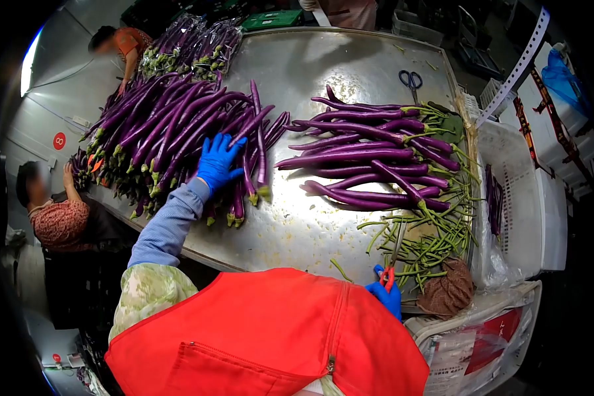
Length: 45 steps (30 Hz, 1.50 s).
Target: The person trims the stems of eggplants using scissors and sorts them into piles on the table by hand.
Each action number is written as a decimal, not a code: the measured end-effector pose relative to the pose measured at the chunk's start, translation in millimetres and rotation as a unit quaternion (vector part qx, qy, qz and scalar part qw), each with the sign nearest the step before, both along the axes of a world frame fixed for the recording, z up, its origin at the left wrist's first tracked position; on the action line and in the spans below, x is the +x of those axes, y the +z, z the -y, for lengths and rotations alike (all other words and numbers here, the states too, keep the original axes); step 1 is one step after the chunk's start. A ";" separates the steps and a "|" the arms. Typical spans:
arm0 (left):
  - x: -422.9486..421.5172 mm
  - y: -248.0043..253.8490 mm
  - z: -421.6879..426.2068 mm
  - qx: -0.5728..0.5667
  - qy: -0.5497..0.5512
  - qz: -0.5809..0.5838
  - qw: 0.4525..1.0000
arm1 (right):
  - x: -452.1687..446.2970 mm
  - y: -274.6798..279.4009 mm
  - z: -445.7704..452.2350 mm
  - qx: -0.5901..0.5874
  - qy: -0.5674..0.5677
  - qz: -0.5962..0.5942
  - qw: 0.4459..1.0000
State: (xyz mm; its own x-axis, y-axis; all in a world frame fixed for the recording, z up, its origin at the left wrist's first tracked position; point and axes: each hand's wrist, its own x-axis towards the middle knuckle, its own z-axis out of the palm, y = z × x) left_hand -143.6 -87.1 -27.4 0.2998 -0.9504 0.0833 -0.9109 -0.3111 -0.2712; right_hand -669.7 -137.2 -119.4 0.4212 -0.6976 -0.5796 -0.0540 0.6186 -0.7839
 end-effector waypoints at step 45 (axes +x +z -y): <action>-17.9 -87.8 103.4 -0.114 0.162 -0.020 0.980 | -3.3 3.1 1.9 0.065 -0.024 0.060 0.996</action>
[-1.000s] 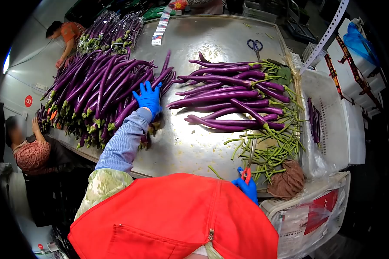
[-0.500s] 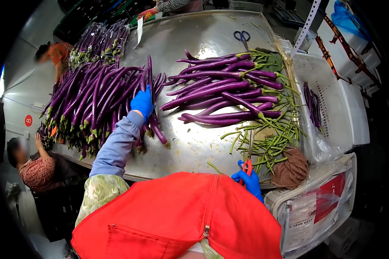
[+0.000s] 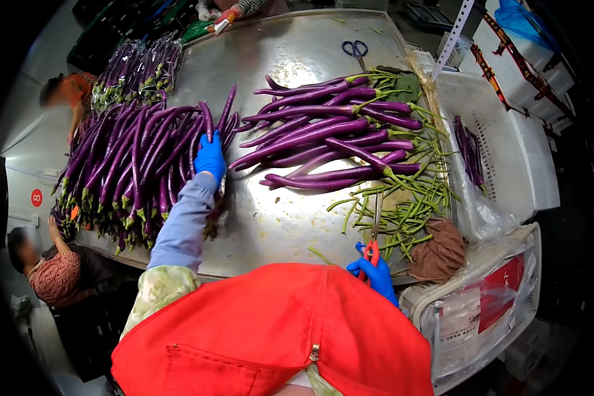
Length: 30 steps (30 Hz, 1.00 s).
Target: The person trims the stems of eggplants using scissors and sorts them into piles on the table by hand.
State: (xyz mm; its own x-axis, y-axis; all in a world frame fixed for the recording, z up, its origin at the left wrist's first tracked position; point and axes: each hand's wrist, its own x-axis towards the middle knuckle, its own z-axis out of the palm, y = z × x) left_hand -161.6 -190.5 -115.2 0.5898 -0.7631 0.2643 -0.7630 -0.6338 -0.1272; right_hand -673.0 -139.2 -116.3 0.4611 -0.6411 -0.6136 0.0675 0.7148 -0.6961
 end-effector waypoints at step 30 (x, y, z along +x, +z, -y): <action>-214.6 69.0 65.7 -0.154 -0.558 -0.190 0.793 | 0.2 -14.7 -0.8 -0.114 -0.155 0.020 0.981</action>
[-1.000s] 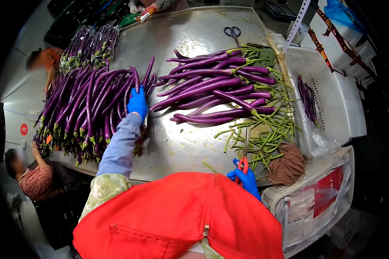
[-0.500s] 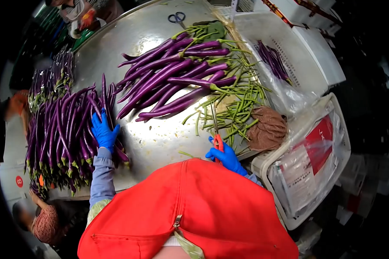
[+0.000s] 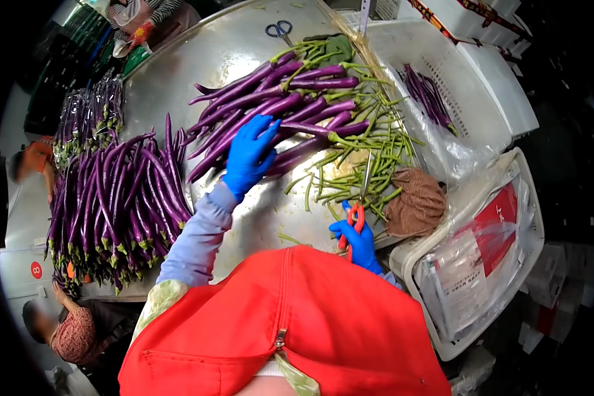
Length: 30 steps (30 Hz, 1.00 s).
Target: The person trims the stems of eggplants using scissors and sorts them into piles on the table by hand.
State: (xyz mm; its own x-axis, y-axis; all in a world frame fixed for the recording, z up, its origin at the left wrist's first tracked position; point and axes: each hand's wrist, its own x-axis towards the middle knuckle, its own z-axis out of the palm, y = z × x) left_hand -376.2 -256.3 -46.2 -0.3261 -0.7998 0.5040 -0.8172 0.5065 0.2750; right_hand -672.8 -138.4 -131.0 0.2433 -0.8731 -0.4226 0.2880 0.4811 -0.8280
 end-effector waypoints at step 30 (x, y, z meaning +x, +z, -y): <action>92.0 -27.3 169.4 0.186 0.243 0.125 0.944 | -11.9 -6.8 2.1 0.052 0.016 0.058 0.997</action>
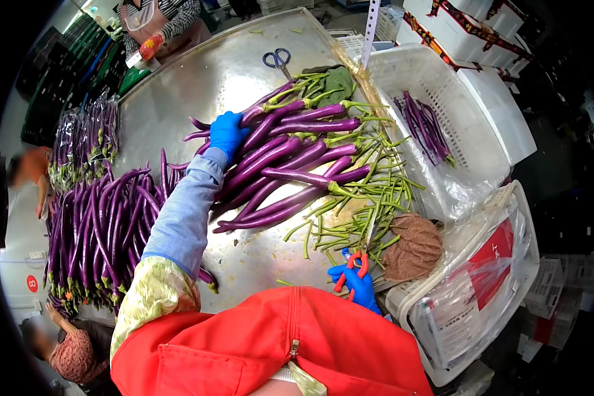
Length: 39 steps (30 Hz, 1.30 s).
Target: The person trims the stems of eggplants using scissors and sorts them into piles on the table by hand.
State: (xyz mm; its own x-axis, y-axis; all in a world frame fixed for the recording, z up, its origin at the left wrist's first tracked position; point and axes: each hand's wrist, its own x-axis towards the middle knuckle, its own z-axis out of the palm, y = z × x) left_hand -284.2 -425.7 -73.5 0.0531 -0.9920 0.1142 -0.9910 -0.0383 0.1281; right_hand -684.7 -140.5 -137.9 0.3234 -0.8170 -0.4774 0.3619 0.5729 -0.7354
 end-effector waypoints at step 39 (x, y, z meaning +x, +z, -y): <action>-144.1 28.3 -223.8 0.394 -0.165 -0.860 0.279 | 61.4 91.0 85.1 -0.145 -0.040 0.185 0.971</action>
State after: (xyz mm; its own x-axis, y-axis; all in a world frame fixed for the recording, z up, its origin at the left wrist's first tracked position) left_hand -428.3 -201.9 -45.2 -0.7517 -0.6569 -0.0586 0.5451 -0.6688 0.5055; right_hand -623.3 -225.6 -46.9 0.3594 -0.9291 -0.0872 0.6662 0.3209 -0.6731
